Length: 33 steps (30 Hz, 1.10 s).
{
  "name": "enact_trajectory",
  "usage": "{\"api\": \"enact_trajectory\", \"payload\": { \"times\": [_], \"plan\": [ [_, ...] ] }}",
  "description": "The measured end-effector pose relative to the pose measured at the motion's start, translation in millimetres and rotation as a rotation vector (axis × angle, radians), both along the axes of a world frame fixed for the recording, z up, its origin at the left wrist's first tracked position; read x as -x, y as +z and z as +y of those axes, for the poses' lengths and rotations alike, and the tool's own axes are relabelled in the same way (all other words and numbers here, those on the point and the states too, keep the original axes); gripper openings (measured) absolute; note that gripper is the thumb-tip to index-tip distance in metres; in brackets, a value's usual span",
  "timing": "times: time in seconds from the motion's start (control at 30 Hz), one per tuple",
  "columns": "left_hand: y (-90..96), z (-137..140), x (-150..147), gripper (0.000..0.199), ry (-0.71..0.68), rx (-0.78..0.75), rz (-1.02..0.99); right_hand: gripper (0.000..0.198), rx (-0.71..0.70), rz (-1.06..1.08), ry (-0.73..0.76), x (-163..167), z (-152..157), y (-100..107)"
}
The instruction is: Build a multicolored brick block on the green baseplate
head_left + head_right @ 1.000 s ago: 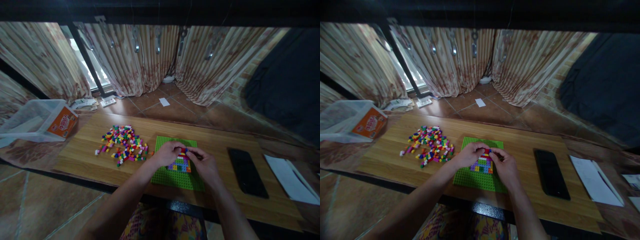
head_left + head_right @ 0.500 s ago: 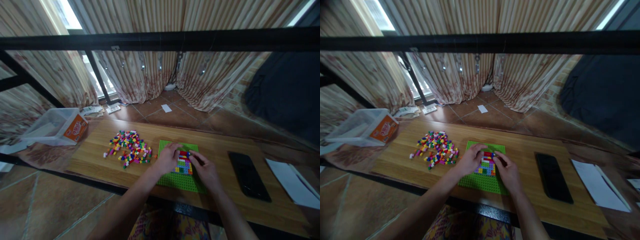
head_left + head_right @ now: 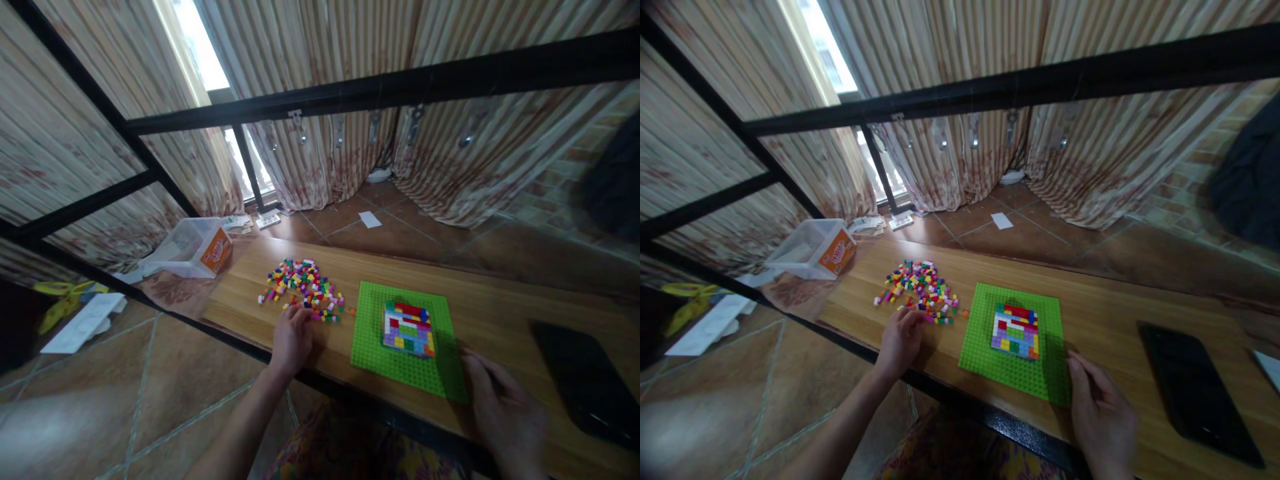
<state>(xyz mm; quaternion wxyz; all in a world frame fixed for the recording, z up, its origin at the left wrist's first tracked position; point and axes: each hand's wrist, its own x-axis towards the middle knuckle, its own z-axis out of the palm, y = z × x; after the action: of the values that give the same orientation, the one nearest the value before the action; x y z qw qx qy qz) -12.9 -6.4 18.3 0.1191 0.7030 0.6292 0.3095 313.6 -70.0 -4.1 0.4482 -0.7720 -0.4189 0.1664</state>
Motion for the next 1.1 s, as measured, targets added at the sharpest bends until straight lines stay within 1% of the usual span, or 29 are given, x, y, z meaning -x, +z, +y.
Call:
{"api": "enact_trajectory", "payload": {
  "times": [0.17,0.33,0.47,0.57,0.63,0.67,0.73,0.8,0.87,0.9,0.97,1.03,1.1],
  "plan": [
    [-0.9,10.9,-1.4,0.016,-0.060,-0.037,0.127,0.039,0.011,-0.005,-0.012,1.4,-0.4,-3.0],
    [-4.1,16.3,1.0,0.012,-0.091,-0.048,0.157,0.040,0.022,-0.024,-0.003,-1.0,-1.4,-4.7],
    [-3.8,17.0,4.5,0.011,-0.135,-0.076,0.170,0.042,0.031,-0.014,-0.034,-2.4,0.1,-4.2],
    [2.3,11.8,2.2,0.012,-0.119,-0.108,0.084,0.041,0.011,0.025,-0.046,7.7,-3.6,7.5],
    [10.6,3.4,-5.1,0.011,-0.104,-0.086,-0.043,0.040,-0.018,0.070,-0.001,23.2,-10.3,20.0],
    [15.8,-2.4,-10.9,0.011,-0.123,-0.055,-0.119,0.039,-0.041,0.098,0.034,33.1,-14.4,26.5],
    [26.9,-15.9,-26.5,0.011,-0.224,0.035,-0.259,0.037,-0.043,0.189,0.184,54.7,-22.2,38.3],
    [36.5,-29.4,-44.5,0.012,-0.388,0.122,-0.337,0.037,0.009,0.335,0.334,74.2,-27.7,46.7],
    [41.9,-39.9,-60.5,0.011,-0.519,0.155,-0.373,0.039,0.067,0.500,0.414,87.7,-30.0,50.8],
    [42.7,-43.3,-66.8,0.012,-0.572,0.172,-0.391,0.041,0.091,0.581,0.429,91.8,-30.4,51.5],
    [41.2,-46.8,-75.3,0.013,-0.632,0.186,-0.420,0.042,0.111,0.709,0.418,94.7,-30.9,50.7],
    [37.6,-47.8,-79.1,0.013,-0.658,0.195,-0.437,0.039,0.111,0.772,0.397,92.5,-32.1,47.8],
    [34.1,-48.7,-80.4,0.015,-0.672,0.207,-0.448,0.036,0.126,0.784,0.412,87.4,-33.8,43.7]
  ]
}}
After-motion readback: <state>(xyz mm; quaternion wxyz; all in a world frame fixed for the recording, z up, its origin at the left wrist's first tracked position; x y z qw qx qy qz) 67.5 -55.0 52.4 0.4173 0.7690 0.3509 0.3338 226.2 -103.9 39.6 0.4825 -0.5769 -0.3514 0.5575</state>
